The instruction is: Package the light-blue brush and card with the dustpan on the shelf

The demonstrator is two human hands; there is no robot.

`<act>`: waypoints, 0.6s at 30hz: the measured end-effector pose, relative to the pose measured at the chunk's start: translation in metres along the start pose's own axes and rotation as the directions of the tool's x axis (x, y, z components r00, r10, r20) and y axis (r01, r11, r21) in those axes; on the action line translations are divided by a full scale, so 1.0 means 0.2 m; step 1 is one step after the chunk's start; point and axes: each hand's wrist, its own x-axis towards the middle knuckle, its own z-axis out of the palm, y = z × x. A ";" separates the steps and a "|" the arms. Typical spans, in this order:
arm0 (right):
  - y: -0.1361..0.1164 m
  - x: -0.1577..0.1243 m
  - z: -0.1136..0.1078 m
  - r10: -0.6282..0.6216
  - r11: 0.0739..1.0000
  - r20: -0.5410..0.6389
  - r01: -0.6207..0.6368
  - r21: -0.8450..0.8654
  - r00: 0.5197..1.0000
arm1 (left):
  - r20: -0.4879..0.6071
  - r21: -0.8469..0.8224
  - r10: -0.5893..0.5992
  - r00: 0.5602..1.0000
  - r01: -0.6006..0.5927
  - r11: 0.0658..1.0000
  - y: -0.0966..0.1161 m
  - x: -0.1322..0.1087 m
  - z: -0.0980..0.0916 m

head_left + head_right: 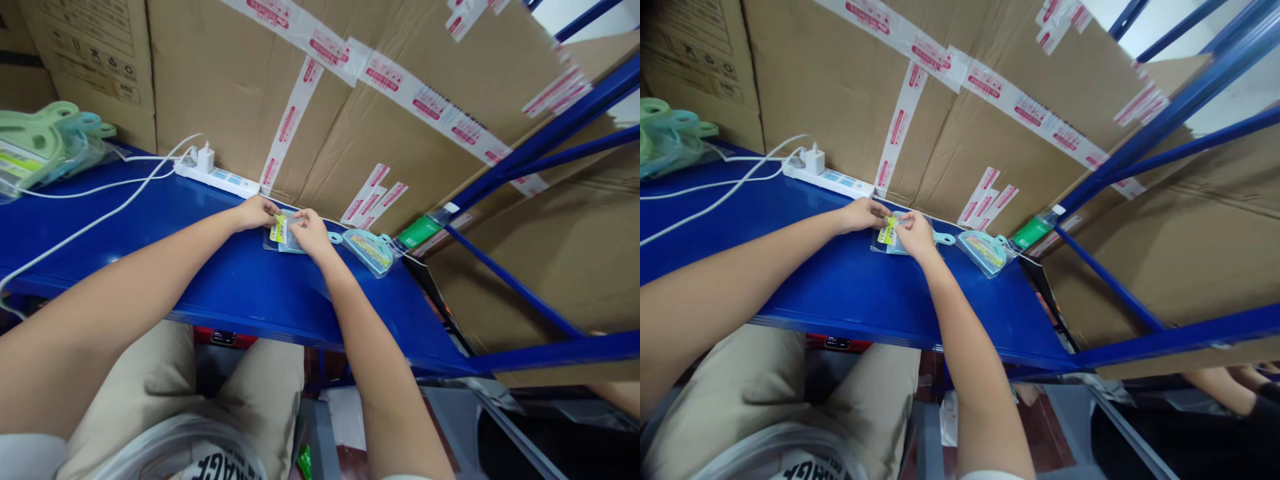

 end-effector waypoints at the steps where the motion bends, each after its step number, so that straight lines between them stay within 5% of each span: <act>1: 0.00 0.00 0.00 0.003 1.000 0.001 -0.003 0.006 1.000 | 0.002 -0.012 0.002 1.000 -0.002 1.000 0.00 0.00 0.00; 8: -0.01 -0.01 0.01 0.047 0.999 0.006 -0.047 -0.002 0.999 | 0.048 -0.107 -0.041 0.998 0.046 0.993 0.03 -0.02 0.03; 18: 0.04 0.02 0.02 0.030 0.999 0.028 -0.029 -0.045 0.999 | 0.197 0.206 0.100 0.975 -0.141 0.968 -0.03 0.03 0.03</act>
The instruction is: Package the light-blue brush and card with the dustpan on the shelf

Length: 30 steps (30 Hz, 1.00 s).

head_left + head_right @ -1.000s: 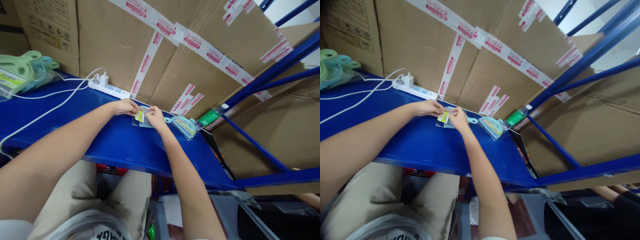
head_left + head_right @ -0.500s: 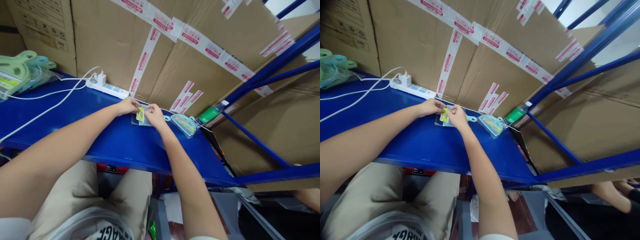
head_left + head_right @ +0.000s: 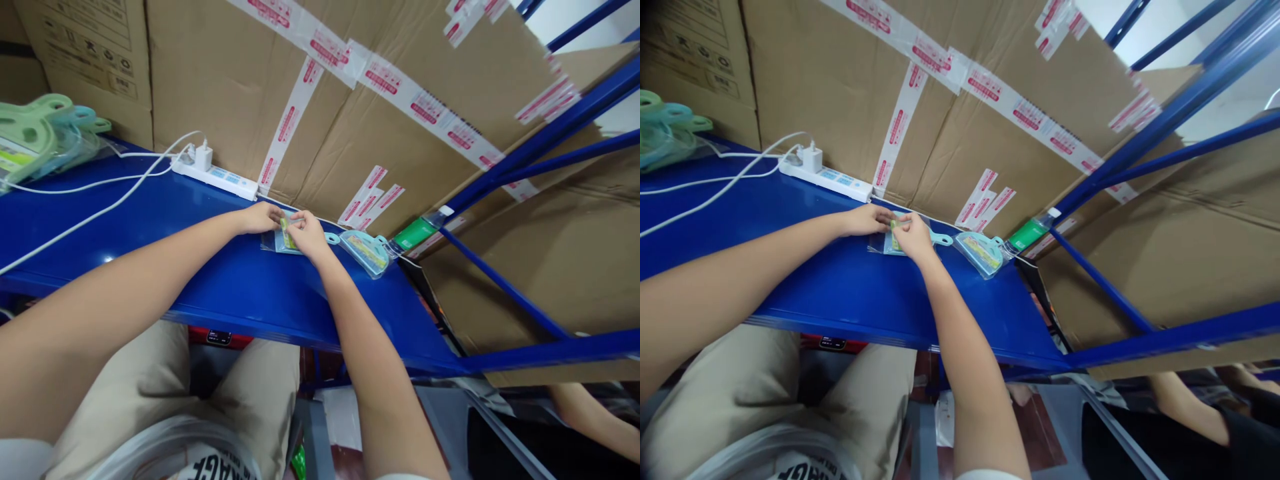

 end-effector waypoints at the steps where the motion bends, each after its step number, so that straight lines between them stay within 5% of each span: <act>1: -0.01 0.00 -0.01 -0.003 1.000 -0.002 0.003 -0.020 1.000 | -0.005 0.070 0.028 1.000 -0.027 0.997 0.00 0.00 0.00; 5: -0.02 0.00 -0.15 -0.059 0.987 -0.131 0.038 -0.159 0.990 | -0.071 0.396 0.124 0.990 -0.086 0.914 0.00 -0.02 0.01; 9: 0.02 0.01 -0.35 -0.018 0.952 -0.329 -0.085 -0.295 0.944 | -0.092 0.492 0.130 0.987 -0.069 0.868 0.02 -0.04 0.01; 14: 0.10 0.03 -0.44 0.055 0.892 -0.410 -0.229 -0.390 0.910 | -0.117 0.382 0.047 0.992 0.001 0.924 0.02 -0.02 0.01; 23: 0.18 0.08 -0.41 0.049 0.908 -0.378 -0.199 -0.369 0.925 | -0.281 0.113 -0.021 0.959 0.055 0.992 -0.01 0.05 0.02; 30: 0.21 0.11 -0.41 0.130 0.935 -0.305 -0.219 -0.279 0.943 | -0.227 0.009 -0.074 0.971 0.078 0.997 0.00 0.05 0.02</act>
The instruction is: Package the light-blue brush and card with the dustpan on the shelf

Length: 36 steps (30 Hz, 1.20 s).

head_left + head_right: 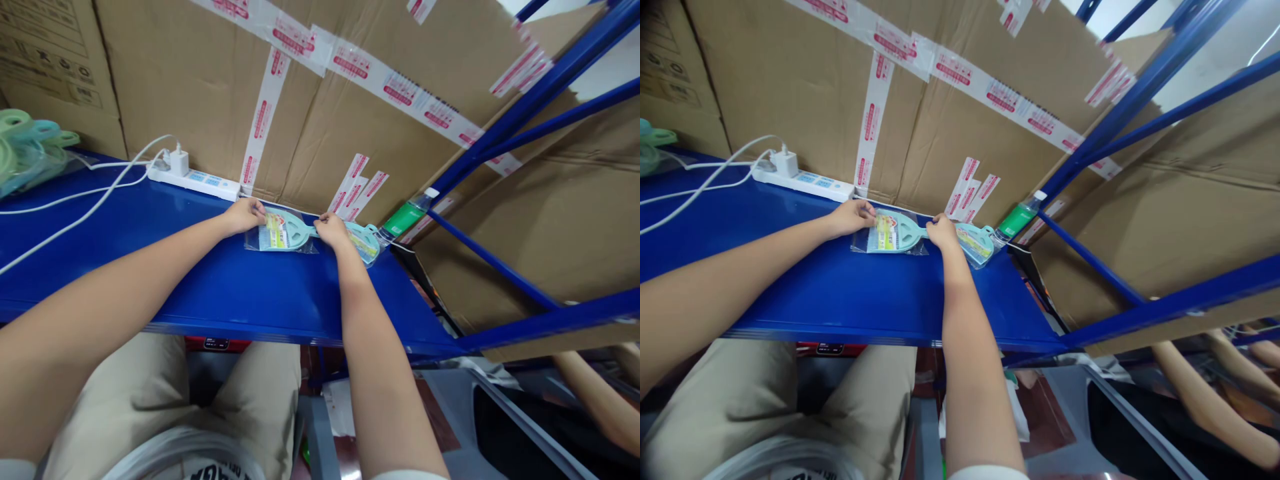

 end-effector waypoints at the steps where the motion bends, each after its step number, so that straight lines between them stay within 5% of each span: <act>1: 0.00 0.00 0.01 0.006 1.000 0.027 -0.006 0.007 1.000 | 0.010 0.005 -0.001 1.000 0.001 1.000 0.00 0.00 0.00; 5: -0.01 0.00 0.03 0.005 1.000 0.071 -0.006 0.012 0.997 | 0.040 0.023 -0.007 0.999 0.006 1.000 0.01 0.00 0.01; 18: 0.00 0.00 0.05 -0.020 0.998 0.106 0.013 0.068 0.994 | -0.156 0.327 0.117 0.981 -0.061 0.943 0.05 -0.05 0.08; 23: -0.03 -0.03 0.03 0.011 0.998 0.110 -0.018 0.064 0.994 | -0.052 0.428 0.119 0.992 -0.085 0.900 0.07 -0.07 0.06; 30: -0.06 -0.06 0.02 0.034 0.999 0.095 -0.038 0.036 0.995 | 0.187 0.356 0.101 0.977 -0.163 0.920 0.03 -0.10 -0.01; 36: -0.04 -0.05 0.03 0.042 0.999 0.145 -0.040 -0.017 0.989 | 0.237 0.440 0.096 0.967 -0.195 0.877 0.03 -0.11 0.01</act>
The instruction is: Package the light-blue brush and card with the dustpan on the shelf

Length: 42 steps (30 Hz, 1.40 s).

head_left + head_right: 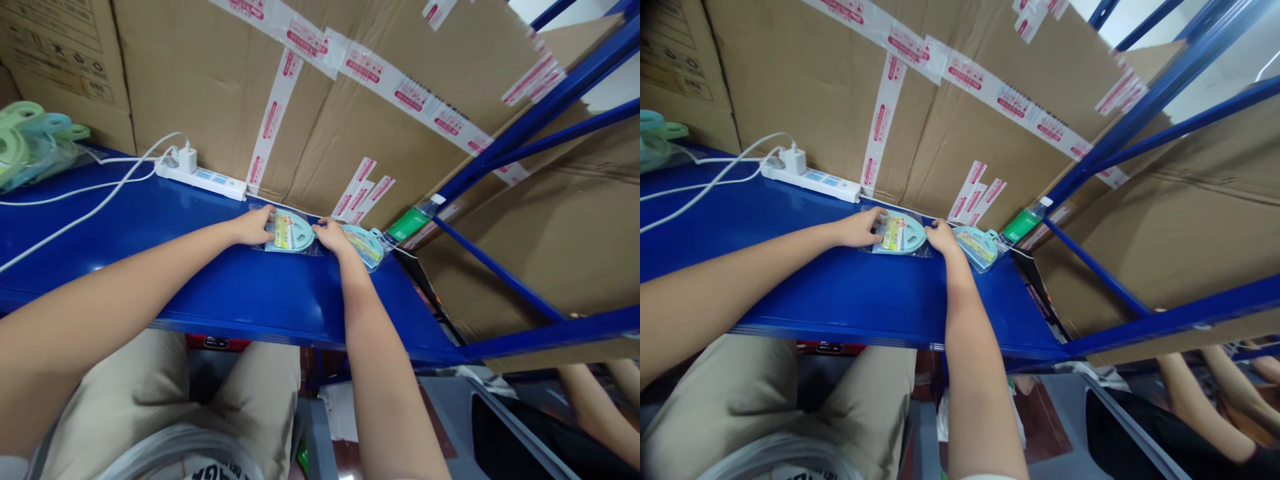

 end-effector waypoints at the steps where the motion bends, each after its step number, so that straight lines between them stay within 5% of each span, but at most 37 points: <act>1: 0.01 0.01 0.00 -0.001 1.000 0.010 0.001 -0.007 1.000 | 0.000 0.019 -0.002 1.000 0.002 1.000 0.00 0.00 0.00; 14: 0.04 0.03 0.02 -0.017 0.997 0.027 0.019 -0.073 0.999 | 0.129 -0.032 0.115 0.985 -0.112 0.993 -0.07 0.00 -0.05; 42: 0.01 0.01 0.01 -0.008 0.998 0.058 0.011 -0.064 0.998 | 0.119 -0.040 0.133 0.984 -0.129 0.991 -0.07 0.01 -0.04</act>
